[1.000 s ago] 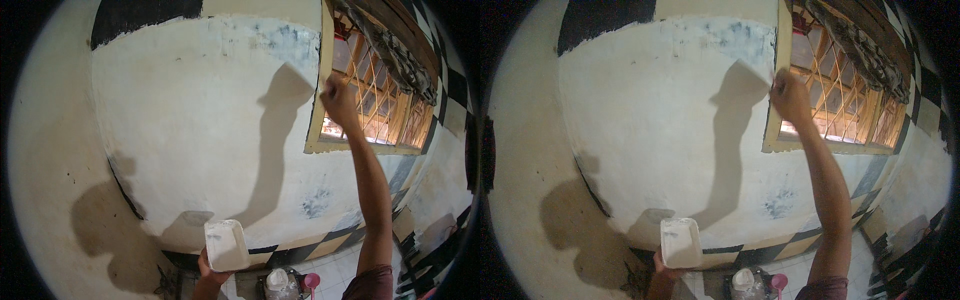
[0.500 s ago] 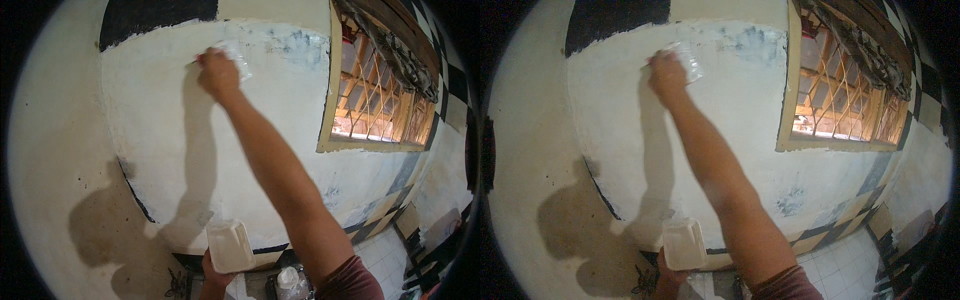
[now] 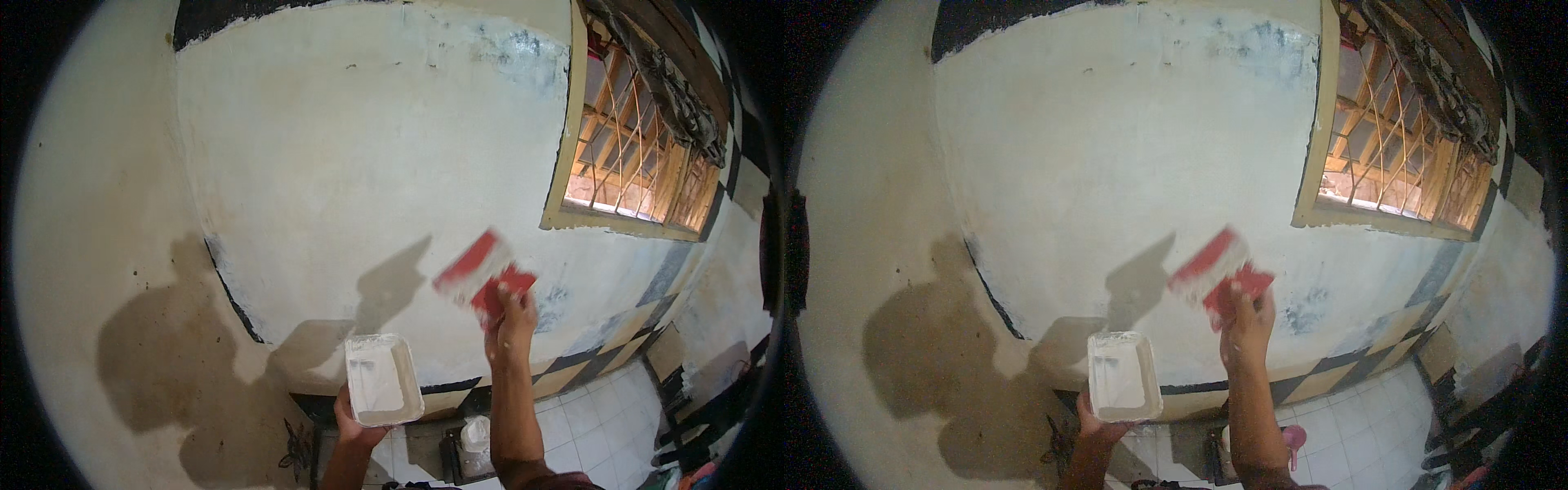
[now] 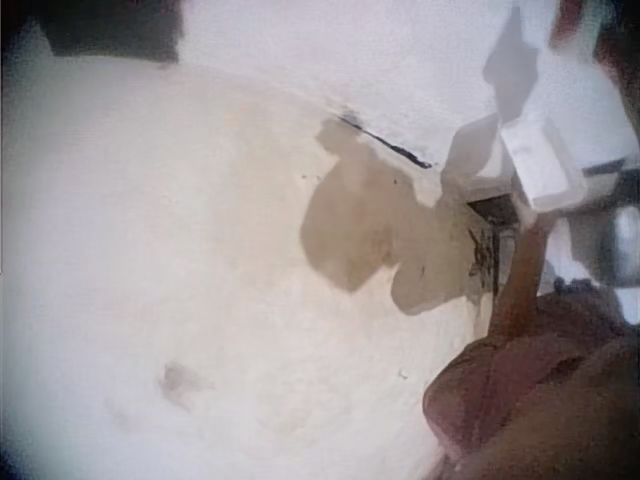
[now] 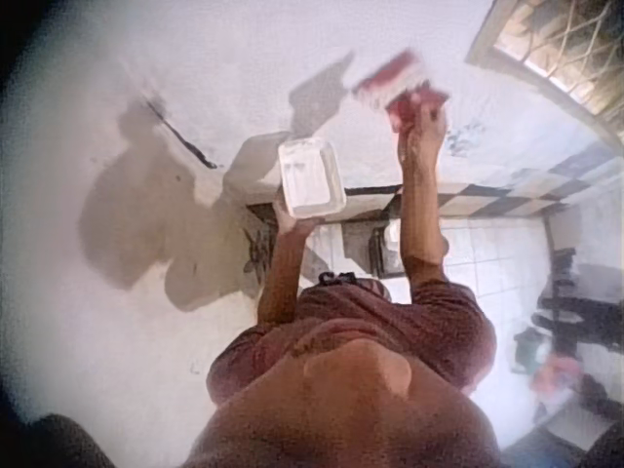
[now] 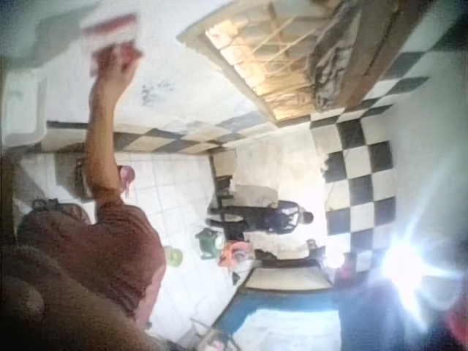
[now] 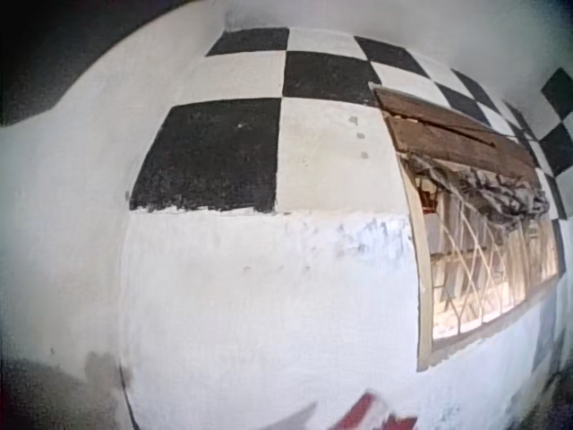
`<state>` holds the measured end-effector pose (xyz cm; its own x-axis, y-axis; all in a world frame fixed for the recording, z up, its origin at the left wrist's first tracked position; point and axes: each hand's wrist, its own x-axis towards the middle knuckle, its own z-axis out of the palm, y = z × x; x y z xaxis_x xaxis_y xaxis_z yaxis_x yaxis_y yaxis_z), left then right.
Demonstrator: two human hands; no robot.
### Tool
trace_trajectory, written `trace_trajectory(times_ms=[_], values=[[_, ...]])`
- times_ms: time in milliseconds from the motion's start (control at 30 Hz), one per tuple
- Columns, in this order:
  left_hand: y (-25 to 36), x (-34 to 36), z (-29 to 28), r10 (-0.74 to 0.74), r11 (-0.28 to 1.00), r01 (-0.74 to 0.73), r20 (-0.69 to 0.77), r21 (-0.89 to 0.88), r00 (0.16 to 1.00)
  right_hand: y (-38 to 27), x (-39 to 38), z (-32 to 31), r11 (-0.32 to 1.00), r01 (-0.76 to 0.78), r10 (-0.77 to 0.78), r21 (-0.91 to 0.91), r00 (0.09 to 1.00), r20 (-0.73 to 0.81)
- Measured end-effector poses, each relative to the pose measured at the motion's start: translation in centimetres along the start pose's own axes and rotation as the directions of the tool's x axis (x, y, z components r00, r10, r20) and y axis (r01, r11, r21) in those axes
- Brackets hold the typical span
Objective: The person applies wall putty to a wall using a putty knife, repeatedly scooping material from a plastic container and spreading it over the surface.
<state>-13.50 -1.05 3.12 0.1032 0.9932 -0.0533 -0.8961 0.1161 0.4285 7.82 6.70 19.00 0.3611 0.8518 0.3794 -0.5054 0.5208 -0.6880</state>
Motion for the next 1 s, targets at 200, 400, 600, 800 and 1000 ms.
trace_trajectory(times_ms=[200,400,600,800,1000], values=[[-0.1,0.8,-0.3,-0.009,0.998,0.011,0.034,-0.057,0.999,5.7,-6.4,-8.0,0.817,-0.575,0.576,0.035,0.818,0.001],[-0.4,1.4,-1.6,-0.059,0.998,0.060,0.207,0.001,0.977,5.3,-8.1,-5.5,0.738,-0.458,0.558,-0.496,0.827,0.066],[-0.5,1.7,-0.2,-0.181,0.974,0.201,0.175,-0.106,0.968,4.1,-7.8,-4.3,0.659,-0.310,0.552,-0.685,0.818,0.161],[-0.7,1.5,0.5,-0.200,0.944,0.255,0.254,-0.207,0.946,2.9,-7.0,-3.7,0.529,-0.283,0.633,-0.800,0.759,0.150],[-1.4,1.9,1.2,-0.188,0.948,0.250,0.287,-0.196,0.939,4.3,-6.6,-5.2,0.482,-0.237,0.630,-0.843,0.763,0.146]])
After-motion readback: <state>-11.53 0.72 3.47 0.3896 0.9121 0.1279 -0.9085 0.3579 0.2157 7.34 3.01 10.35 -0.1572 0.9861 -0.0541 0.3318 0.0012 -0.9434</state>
